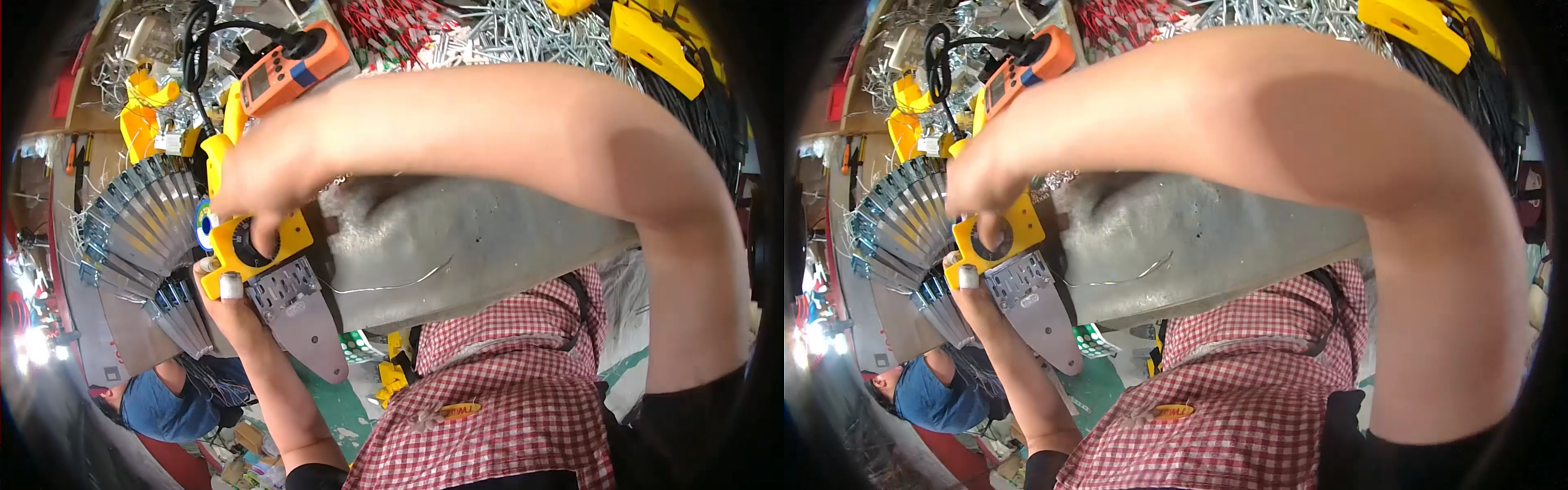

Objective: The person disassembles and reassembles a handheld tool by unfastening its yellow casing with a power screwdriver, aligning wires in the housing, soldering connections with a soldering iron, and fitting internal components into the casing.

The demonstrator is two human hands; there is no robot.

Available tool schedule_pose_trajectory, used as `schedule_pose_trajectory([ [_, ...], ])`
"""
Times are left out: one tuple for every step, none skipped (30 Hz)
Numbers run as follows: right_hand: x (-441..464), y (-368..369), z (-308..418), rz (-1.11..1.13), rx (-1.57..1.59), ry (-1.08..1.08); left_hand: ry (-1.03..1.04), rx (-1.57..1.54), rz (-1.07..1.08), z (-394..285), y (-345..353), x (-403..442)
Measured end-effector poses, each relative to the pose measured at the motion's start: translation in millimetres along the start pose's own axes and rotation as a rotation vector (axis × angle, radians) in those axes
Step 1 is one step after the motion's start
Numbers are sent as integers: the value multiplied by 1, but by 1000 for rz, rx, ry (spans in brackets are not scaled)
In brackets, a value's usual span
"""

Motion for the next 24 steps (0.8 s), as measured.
schedule_pose_trajectory([
  [-5,-15,-10,-80,-8,195,0,-44,23,-1,2,-2],
  [-16,-29,-26,-163,-17,387,11,-47,1,0,0,-1],
  [-29,-38,-39,-141,-200,529,19,-26,-6,2,-4,-1],
  [-43,-47,-53,-122,-386,668,27,-5,-14,4,-8,0],
  [-53,-49,-68,-335,-361,683,3,-4,-42,-2,0,-2],
  [-58,-47,-81,-548,-326,694,15,-12,-10,-1,-1,-2],
  [-54,-46,-87,-552,-329,683,12,-28,-14,-1,1,-2],
  [-51,-44,-94,-553,-241,690,5,-42,-17,-1,3,-3],
  [-48,-40,-99,-551,-151,695,10,-36,-25,-2,5,-3],
  [-45,-36,-104,-552,-147,681,8,-55,-5,-2,6,-4],
  [-45,-31,-108,-597,-112,670,7,-73,10,-3,5,-4],
  [-46,-28,-111,-641,-72,660,-13,-36,-14,3,-6,-4],
  [-49,-27,-108,-656,-32,682,56,-16,-15,0,-5,-6],
  [-56,-11,-127,-905,-222,489,124,5,-17,-3,-2,-8],
  [-58,-13,-120,-808,-133,619,192,188,-59,-9,-1,-9],
  [-58,-20,-108,-707,-51,740,304,319,-48,-9,-1,-11],
  [-56,-26,-102,-708,-47,719,407,600,-12,-15,-1,-12],
  [-55,-28,-100,-675,-29,753,501,883,30,-24,2,-13],
  [-55,-29,-100,-639,-12,790,619,1081,28,-36,16,-17],
  [-55,-26,-104,-636,-9,776,631,1049,36,-41,24,-19],
  [-56,-24,-107,-670,-57,732,584,997,120,-44,31,-21],
  [-56,-25,-109,-704,-106,685,539,942,201,-47,38,-21],
  [-58,-22,-113,-707,-45,671,604,1060,288,-52,45,-20],
  [-56,-24,-109,-704,-47,655,604,1064,271,-53,43,-17],
])
Point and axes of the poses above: each hand's wrist, its own x-axis towards the middle knuckle, its own y-axis out of the palm, z = x × y, the point moved 3 cm from there along x, towards the middle knuckle, and after that the axes turned 2 degrees about -x, right-handed, at the moved point
